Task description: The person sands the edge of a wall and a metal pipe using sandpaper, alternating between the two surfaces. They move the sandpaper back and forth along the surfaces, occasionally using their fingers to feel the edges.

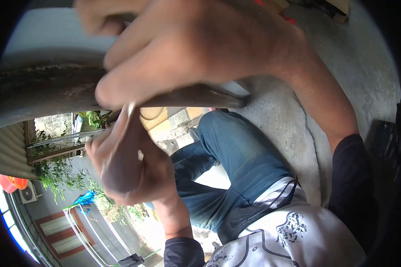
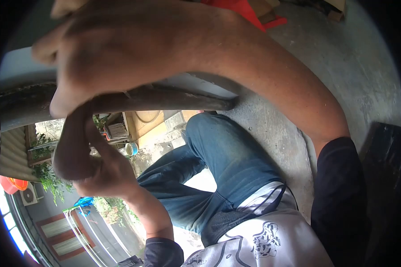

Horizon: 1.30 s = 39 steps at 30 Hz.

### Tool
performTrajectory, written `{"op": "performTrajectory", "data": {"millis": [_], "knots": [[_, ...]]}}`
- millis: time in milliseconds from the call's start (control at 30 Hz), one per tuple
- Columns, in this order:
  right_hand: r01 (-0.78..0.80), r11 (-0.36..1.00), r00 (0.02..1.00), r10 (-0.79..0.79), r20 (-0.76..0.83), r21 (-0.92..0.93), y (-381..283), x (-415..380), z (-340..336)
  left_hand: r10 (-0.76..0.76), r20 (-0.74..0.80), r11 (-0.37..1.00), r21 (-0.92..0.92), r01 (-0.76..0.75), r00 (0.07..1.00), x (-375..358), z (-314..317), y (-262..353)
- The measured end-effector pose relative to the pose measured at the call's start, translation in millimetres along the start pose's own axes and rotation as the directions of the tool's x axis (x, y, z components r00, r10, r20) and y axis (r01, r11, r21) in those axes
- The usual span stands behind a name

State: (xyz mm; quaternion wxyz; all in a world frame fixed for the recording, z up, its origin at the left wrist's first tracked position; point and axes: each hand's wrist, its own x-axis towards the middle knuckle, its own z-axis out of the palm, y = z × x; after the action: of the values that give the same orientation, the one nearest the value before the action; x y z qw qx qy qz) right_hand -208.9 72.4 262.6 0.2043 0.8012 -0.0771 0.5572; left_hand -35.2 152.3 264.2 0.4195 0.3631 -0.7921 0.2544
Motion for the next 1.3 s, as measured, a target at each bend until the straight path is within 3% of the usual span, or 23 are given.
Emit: {"op": "performTrajectory", "data": {"millis": [100,167,233,367,467,533,667,933,1133,1300], "knots": [[0.013,1.000,1.000,-0.013,-0.010,0.001,1,4,6,0.015,0.041,0.996,0.087,-0.019,0.999,-6,-12,-3],[0.013,1.000,1.000,-0.013,-0.006,0.005,6,5,9,0.038,-0.204,0.997,0.070,-0.024,0.978,-5,-2,-6],[0.008,1.000,1.000,-0.008,-0.005,0.008,14,4,7,0.060,0.081,0.969,0.233,-0.077,0.995,7,-13,0],[0.016,1.000,1.000,-0.016,-0.013,0.020,21,1,7,0.143,0.062,0.975,0.163,-0.152,0.988,12,1,-4],[0.033,0.999,0.999,-0.033,-0.022,0.020,18,8,12,0.051,-0.061,0.998,-0.017,-0.052,0.997,0,-5,-6],[0.037,0.999,0.999,-0.037,-0.027,0.013,18,18,23,0.039,0.124,0.988,0.142,-0.056,0.991,1,-28,-5],[0.034,0.999,0.999,-0.035,-0.012,-0.012,16,13,19,0.004,-0.043,0.978,0.210,0.006,0.999,-17,-19,-9],[0.048,0.999,0.999,-0.048,0.010,-0.016,14,-4,2,0.190,-0.047,0.982,0.005,-0.190,0.981,2,7,-30],[0.057,0.998,0.998,-0.057,0.003,-0.020,11,-1,3,-0.019,0.015,1.000,-0.008,0.019,1.000,-2,2,-5],[0.062,0.998,0.998,-0.062,-0.005,-0.017,10,0,3,0.052,-0.007,0.999,-0.001,-0.052,0.999,1,-12,-13]]}}
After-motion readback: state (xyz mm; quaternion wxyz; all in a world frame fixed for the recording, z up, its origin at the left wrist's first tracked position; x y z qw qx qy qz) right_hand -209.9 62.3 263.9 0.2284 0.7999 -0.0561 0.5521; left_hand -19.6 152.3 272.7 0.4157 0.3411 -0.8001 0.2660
